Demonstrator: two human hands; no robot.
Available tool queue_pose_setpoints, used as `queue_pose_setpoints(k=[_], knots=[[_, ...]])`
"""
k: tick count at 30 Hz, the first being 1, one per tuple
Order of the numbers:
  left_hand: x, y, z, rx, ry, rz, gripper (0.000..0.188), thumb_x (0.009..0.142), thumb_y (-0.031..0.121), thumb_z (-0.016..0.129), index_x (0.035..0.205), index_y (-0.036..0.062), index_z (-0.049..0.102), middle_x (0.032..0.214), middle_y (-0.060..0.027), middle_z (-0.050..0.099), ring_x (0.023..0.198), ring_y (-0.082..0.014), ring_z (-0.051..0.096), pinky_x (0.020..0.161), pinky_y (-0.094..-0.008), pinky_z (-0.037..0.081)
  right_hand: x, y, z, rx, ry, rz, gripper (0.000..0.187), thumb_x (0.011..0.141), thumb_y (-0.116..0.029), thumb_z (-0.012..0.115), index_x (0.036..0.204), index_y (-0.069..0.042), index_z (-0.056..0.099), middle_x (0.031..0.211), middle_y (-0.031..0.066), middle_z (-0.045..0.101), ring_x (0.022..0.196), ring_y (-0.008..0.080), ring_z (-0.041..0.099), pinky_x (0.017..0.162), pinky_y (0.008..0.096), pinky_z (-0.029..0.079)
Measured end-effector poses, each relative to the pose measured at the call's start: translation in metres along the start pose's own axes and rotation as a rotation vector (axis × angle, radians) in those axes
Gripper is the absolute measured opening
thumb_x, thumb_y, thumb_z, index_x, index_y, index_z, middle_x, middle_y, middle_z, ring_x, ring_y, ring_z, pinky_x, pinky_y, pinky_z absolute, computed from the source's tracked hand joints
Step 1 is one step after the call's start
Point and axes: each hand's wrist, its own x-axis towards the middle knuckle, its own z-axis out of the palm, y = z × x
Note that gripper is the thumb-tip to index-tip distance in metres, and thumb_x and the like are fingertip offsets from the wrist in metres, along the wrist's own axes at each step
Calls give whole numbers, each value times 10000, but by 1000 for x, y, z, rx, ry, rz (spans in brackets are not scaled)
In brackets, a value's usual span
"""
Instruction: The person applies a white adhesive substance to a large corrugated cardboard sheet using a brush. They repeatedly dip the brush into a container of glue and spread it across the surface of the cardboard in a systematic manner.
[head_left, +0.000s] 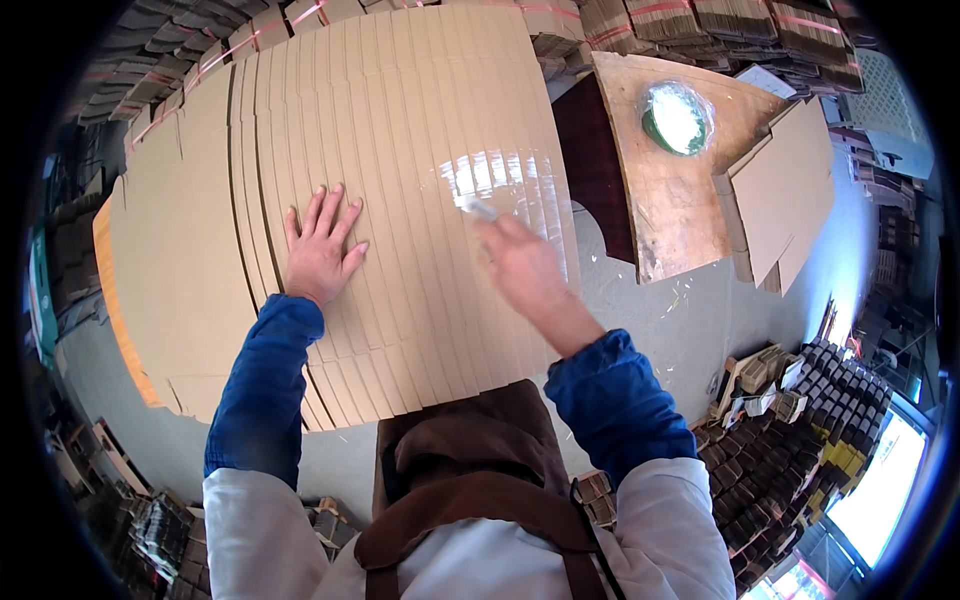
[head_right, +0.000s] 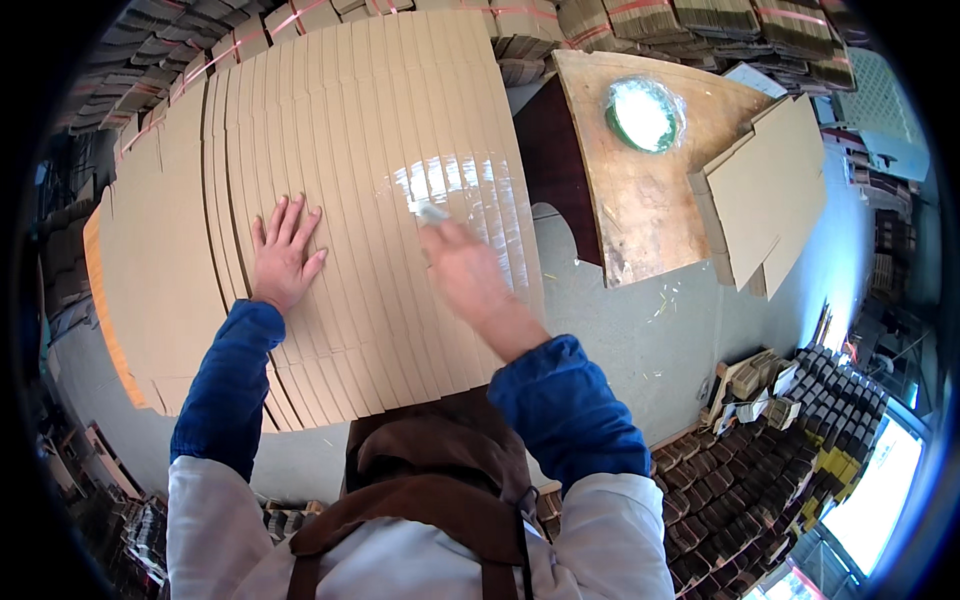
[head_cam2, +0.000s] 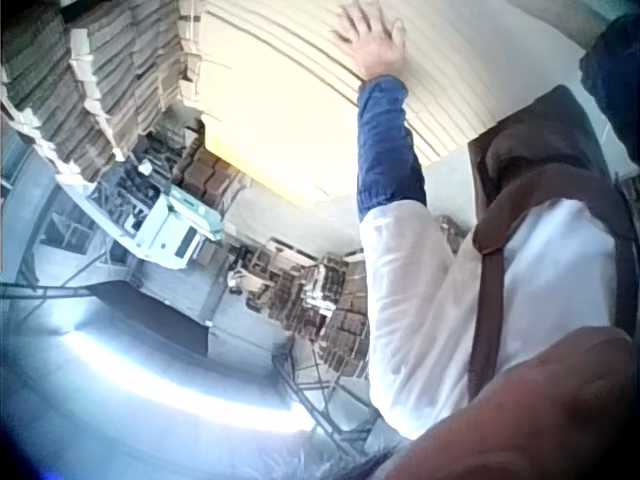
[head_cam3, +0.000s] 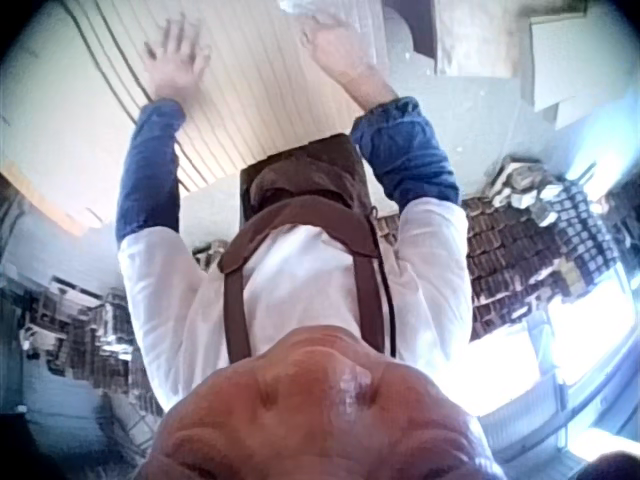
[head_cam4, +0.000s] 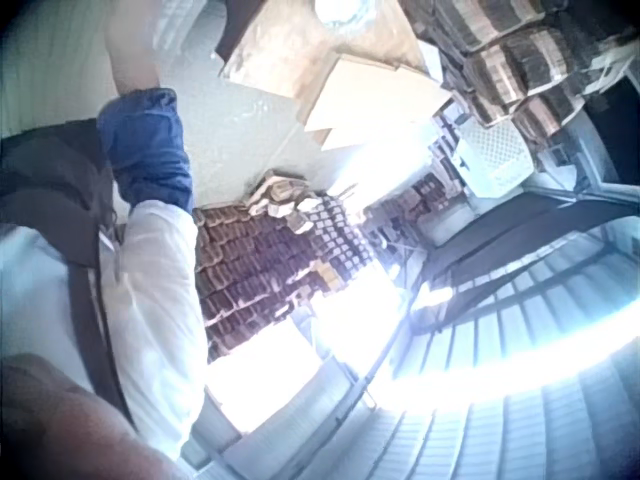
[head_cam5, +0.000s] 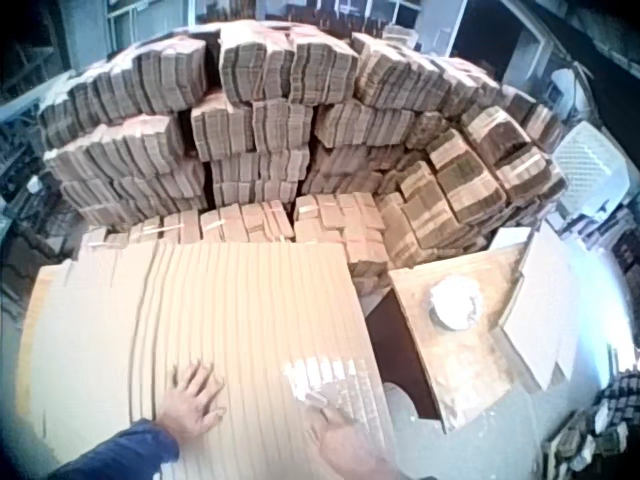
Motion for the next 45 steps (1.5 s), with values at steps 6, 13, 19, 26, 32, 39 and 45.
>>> queue_pose_setpoints(k=[6, 13, 19, 26, 32, 39, 45], knots=[[-8, -5, -9, -8, -52, -23, 655, 910, 429, 592, 1506, 231, 404, 1634, -63, 242, 1512, -307, 187, 1164, -645, 138, 35, 37, -13, -250, 138, 30, 111, 876, -33, 539, 954, -69, 609, 801, 134, 582, 729, 313, 653, 566, 405, 557], [1, -3, -9, -29, -14, 2, 637, 904, 439, 607, 1485, 245, 431, 1616, -61, 271, 1496, -300, 218, 1157, -647, 170, 71, 95, -20, -202, 141, 254, 141, 890, -84, 564, 984, -88, 669, 835, 163, 615, 725, 366, 644, 624, 444, 549], [2, 2, -8, -46, -40, -8, 654, 879, 416, 633, 1474, 228, 436, 1615, -81, 277, 1493, -320, 224, 1153, -651, 159, 89, 57, 17, -12, -28, 12, 211, 885, -106, 589, 1064, -72, 697, 981, 179, 665, 829, 378, 666, 721, 447, 555], [-3, -3, -9, -35, -27, -11, 653, 878, 434, 644, 1471, 245, 446, 1607, -61, 288, 1488, -299, 235, 1147, -653, 184, 142, 95, -29, -23, 135, 277, 194, 899, -189, 607, 982, -51, 715, 908, 216, 684, 816, 398, 670, 739, 451, 555], [-4, -3, -11, -79, -32, -5, 642, 879, 427, 645, 1463, 233, 463, 1608, -61, 289, 1490, -298, 231, 1150, -657, 171, 171, 129, -48, -157, 55, 401, 248, 918, -245, 571, 858, -46, 707, 859, 241, 681, 843, 422, 660, 756, 471, 553], [-2, -1, -12, -94, -36, -18, 670, 856, 409, 662, 1463, 205, 466, 1614, -74, 278, 1498, -307, 214, 1159, -652, 147, 132, 115, -70, -46, 116, 287, 176, 901, -194, 610, 930, -51, 709, 920, 220, 697, 894, 395, 670, 767, 451, 546], [-1, -2, -13, -74, -63, -8, 692, 855, 396, 646, 1481, 182, 441, 1617, -104, 269, 1498, -342, 207, 1168, -644, 116, 73, 180, -235, 252, 285, 562, 199, 927, -159, 660, 1059, -25, 723, 700, 104, 679, 659, 128, 640, 646, 282, 499]])
